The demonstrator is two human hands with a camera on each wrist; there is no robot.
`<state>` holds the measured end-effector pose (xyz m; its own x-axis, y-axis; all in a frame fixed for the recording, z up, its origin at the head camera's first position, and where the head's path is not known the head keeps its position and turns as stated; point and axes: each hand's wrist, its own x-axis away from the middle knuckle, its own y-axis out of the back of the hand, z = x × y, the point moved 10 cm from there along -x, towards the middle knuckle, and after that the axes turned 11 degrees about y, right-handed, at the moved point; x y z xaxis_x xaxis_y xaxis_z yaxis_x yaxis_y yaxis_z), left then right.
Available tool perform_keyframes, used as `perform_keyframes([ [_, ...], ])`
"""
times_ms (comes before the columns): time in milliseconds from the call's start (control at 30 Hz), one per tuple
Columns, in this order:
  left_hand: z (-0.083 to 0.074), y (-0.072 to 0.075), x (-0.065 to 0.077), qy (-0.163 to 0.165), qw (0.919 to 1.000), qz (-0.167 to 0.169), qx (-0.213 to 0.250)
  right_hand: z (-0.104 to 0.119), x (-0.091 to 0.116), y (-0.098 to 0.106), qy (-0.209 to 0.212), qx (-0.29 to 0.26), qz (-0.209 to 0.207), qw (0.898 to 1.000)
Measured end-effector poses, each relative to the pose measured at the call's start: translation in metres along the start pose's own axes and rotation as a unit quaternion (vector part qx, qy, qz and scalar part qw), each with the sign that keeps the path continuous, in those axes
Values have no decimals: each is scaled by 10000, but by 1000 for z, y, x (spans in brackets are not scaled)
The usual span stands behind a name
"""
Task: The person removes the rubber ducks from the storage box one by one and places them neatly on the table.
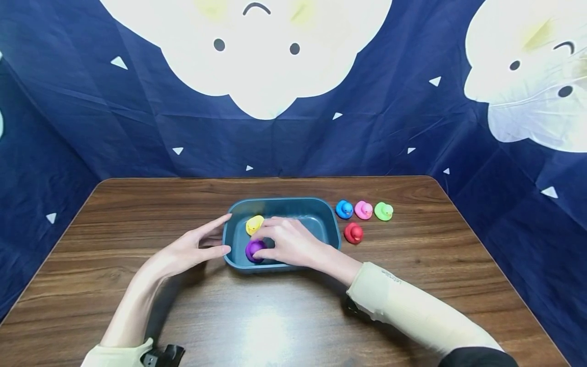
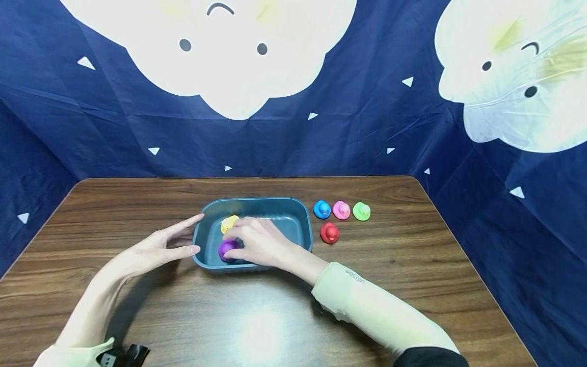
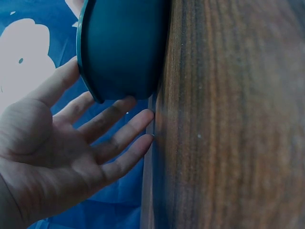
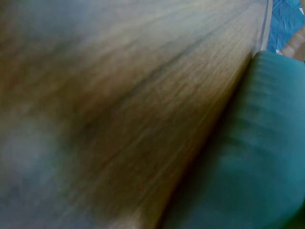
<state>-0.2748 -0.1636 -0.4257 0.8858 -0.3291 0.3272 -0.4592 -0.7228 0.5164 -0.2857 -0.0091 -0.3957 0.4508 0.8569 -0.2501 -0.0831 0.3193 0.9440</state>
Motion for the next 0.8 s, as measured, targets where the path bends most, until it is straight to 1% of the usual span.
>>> perform_keyframes([
  [167,-1,0,0,0,10000,4,14,-1,-1,-3,-2,-24,103,9999],
  [233,-2,-1,0,-30,10000,14,11,-2,-1,-3,2,-25,113,9999],
  [500,-1,-1,0,35,10000,53,-1,-1,1,0,61,-24,121,9999],
  [800,-1,-2,0,101,9999,72,-13,-8,10,7,-127,-87,259,9995],
])
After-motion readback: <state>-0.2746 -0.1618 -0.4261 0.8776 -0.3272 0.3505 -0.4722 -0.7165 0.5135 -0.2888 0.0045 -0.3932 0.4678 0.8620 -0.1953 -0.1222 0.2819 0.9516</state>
